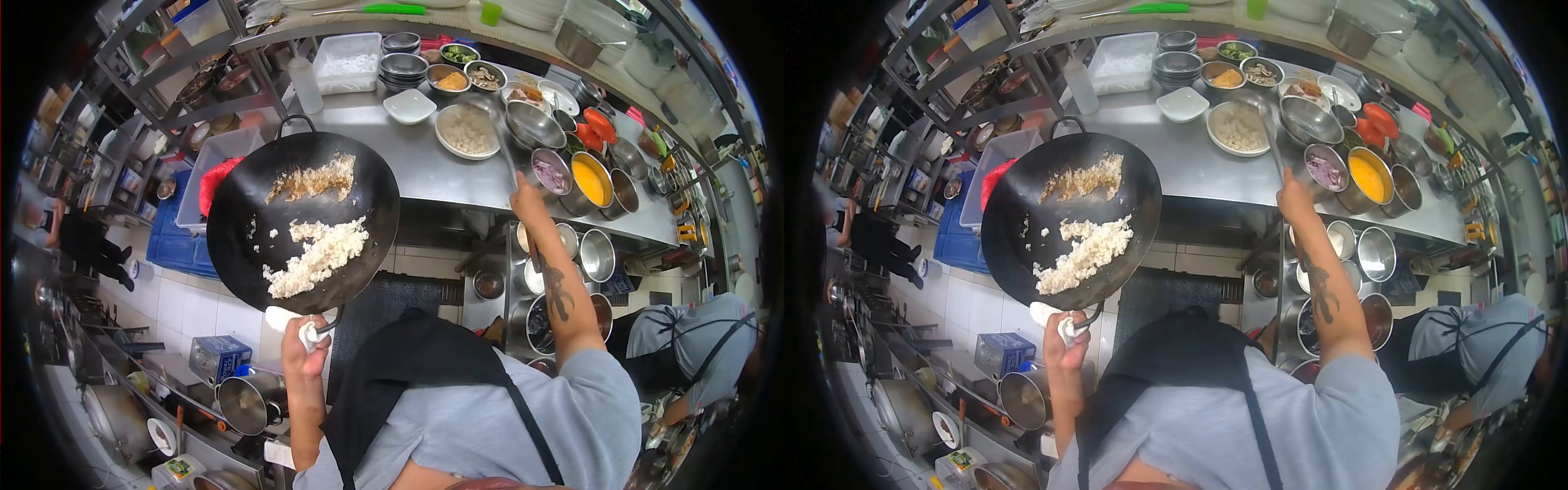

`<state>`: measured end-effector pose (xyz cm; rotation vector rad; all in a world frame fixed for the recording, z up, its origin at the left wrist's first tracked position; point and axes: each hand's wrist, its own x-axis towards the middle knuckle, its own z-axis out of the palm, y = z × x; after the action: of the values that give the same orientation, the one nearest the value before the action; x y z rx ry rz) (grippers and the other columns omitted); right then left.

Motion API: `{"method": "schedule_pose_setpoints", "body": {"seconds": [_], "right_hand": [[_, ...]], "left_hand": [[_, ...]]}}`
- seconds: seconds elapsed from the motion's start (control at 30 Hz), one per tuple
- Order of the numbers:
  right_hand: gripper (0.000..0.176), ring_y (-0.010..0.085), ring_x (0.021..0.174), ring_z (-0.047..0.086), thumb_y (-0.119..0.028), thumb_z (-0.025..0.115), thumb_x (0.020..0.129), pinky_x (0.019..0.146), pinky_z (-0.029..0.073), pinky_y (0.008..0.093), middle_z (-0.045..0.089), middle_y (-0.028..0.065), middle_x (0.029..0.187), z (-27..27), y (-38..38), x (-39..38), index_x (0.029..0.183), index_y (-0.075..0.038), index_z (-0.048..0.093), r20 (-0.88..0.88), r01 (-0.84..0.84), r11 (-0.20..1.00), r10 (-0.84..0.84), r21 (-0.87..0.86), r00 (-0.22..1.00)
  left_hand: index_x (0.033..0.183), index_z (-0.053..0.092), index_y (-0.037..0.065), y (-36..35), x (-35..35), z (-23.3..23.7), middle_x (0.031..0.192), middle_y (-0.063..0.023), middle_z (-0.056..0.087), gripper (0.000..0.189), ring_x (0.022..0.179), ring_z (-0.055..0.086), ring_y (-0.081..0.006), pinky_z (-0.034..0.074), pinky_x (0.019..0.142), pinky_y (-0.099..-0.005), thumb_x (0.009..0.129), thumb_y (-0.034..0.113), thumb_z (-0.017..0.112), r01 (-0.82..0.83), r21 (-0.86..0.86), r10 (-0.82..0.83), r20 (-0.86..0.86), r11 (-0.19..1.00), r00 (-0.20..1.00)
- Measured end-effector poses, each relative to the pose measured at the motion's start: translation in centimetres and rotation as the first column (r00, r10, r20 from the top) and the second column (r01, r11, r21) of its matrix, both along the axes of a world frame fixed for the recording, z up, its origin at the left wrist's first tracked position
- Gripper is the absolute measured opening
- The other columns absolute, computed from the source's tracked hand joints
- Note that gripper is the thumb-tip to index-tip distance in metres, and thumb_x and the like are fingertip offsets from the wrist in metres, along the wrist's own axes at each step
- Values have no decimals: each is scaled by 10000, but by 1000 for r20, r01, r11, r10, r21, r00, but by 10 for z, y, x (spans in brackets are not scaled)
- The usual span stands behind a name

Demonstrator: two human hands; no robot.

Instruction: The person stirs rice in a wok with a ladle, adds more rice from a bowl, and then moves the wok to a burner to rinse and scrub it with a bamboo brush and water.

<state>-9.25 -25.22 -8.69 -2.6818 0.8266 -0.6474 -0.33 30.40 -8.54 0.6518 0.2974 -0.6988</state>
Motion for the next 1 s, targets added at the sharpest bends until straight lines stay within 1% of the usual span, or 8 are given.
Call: {"method": "schedule_pose_setpoints", "body": {"seconds": [0.17,0.27,0.37,0.47,0.57,0.67,0.8,1.0], "right_hand": [[565,449,820,649,-37,577,807,763,514,515,650,309,878,14,10,0,1356,43,467,-48,-26,998,24,-50,999],[527,439,846,653,-21,518,839,727,515,519,643,281,901,21,32,-8,1357,50,455,-10,-77,967,77,-244,997],[522,431,856,652,-18,490,864,728,525,508,633,251,957,37,32,-8,1381,32,446,-214,-95,940,24,-328,976],[534,434,866,648,-23,487,866,731,530,500,626,244,988,43,14,-11,1394,30,430,-288,-91,944,-5,-318,958],[525,427,878,650,-37,476,875,737,532,496,623,251,970,48,28,-34,1395,15,431,-221,-57,922,-32,-383,975],[512,427,880,652,-40,473,876,745,529,505,624,262,974,51,47,-53,1386,-6,447,-210,-26,950,-43,-312,977],[494,432,863,651,-56,481,870,759,518,522,633,281,965,17,38,-60,1361,-7,469,-162,-41,971,3,-234,987],[477,420,856,652,-72,521,864,766,510,517,661,269,897,26,48,-55,1334,10,508,-136,84,985,-105,-148,985]], "left_hand": [[841,569,53,3,-1,-2,763,-67,582,106,628,543,-155,391,460,-287,883,141,526,13,-8,-13,7,1000,1000],[844,570,50,3,-2,0,767,-69,586,107,632,548,-158,392,460,-288,884,139,525,21,-20,-20,23,1000,1000],[846,571,49,4,-1,2,762,-69,581,100,630,548,-159,394,460,-288,882,132,529,22,-21,-21,21,1000,1000],[848,570,50,5,1,1,757,-68,577,85,624,547,-157,395,460,-286,876,123,536,58,-39,-56,51,998,997],[847,569,49,6,-1,-1,753,-69,576,78,616,547,-157,398,460,-285,873,118,541,76,-89,-71,52,993,996],[846,566,48,-2,0,1,748,-70,576,84,613,547,-157,399,460,-285,877,121,538,28,-76,-27,10,997,1000],[853,561,53,-2,2,-4,752,-66,582,77,615,548,-155,402,460,-281,882,120,537,44,-66,-40,63,997,997],[867,552,50,-2,7,-6,732,-80,591,77,588,543,-161,403,447,-277,893,122,538,56,-107,-51,57,993,997]]}}
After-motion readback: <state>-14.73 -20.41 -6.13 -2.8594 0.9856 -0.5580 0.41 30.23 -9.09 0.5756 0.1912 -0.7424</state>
